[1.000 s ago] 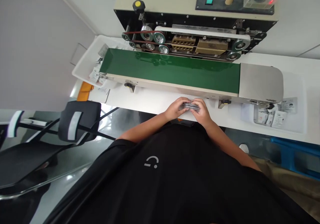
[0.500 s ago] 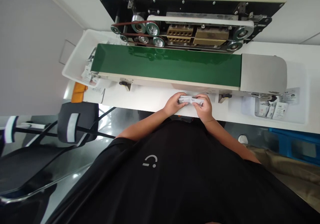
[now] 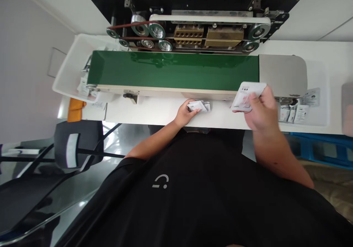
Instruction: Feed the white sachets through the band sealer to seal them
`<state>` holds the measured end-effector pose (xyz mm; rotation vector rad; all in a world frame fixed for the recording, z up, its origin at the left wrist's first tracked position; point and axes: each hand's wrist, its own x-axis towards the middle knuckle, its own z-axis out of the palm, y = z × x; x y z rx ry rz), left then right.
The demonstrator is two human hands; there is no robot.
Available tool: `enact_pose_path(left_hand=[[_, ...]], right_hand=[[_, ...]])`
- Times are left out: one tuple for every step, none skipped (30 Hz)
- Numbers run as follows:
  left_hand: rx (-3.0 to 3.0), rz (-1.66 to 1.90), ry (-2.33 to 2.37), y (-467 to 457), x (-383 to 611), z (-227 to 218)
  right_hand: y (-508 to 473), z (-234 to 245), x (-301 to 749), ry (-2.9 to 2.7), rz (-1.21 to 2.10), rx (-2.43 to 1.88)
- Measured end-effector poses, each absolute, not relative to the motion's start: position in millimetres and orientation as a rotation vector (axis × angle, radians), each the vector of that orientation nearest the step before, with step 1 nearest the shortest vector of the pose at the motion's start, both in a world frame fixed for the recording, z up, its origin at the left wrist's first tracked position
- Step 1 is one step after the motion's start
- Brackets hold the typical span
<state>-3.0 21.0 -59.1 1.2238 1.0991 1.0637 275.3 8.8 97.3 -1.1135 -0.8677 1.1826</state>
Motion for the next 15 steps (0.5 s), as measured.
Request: enact_pose_path(left_hand=[[1.217,1.062,1.088,21.1,-2.6,-58.3],[1.208,1.061,1.076,21.3,-2.3,-57.3],[1.199,1.059,1.065,21.3,-2.0,-56.1],[1.191,1.057,1.056,21.4,-1.8,-55.1],[1.185,1.056,1.052,21.3,-1.7,-54.2],[1.181,1.056,1.052,21.2,-1.8,-53.7],[1.177,1.058,1.056,21.0,-1.8,-53.4],[1.172,1.059,1.058,20.8,-1.9,-53.3],[1.166,1.06,1.059,20.6,-2.0,-53.3],[1.158,1.059,1.057,20.3,-2.0,-53.4],[1.15,1.058,1.052,20.2,-2.0,-53.5],[1.142,1.057,1.047,20.1,-1.8,-53.4],[1.136,1.056,1.042,20.1,-1.7,-53.3],[1.132,1.058,1.038,20.1,-1.4,-53.1],[1.13,1.06,1.037,20.1,-1.2,-52.7]], right_hand=[[19.6,109.1,285.7,-0.872,1.234,-1.13],[30.9,119.5,295.4,-0.868,1.268,-1.157],[42.2,128.5,303.9,-0.848,1.274,-1.196],[53.0,136.0,311.2,-0.815,1.26,-1.246],[63.0,142.2,317.3,-0.775,1.24,-1.304],[72.0,146.9,322.4,-0.73,1.218,-1.363],[80.0,150.4,326.9,-0.687,1.199,-1.422],[86.9,152.8,331.0,-0.655,1.189,-1.474],[92.9,154.2,334.6,-0.638,1.185,-1.519],[98.3,154.9,337.7,-0.635,1.183,-1.554],[103.3,155.4,340.0,-0.64,1.179,-1.578],[108.0,155.9,341.1,-0.643,1.175,-1.599],[112.4,156.7,340.8,-0.639,1.172,-1.625],[116.7,158.2,338.9,-0.631,1.172,-1.653],[120.7,160.3,335.2,-0.622,1.174,-1.683]])
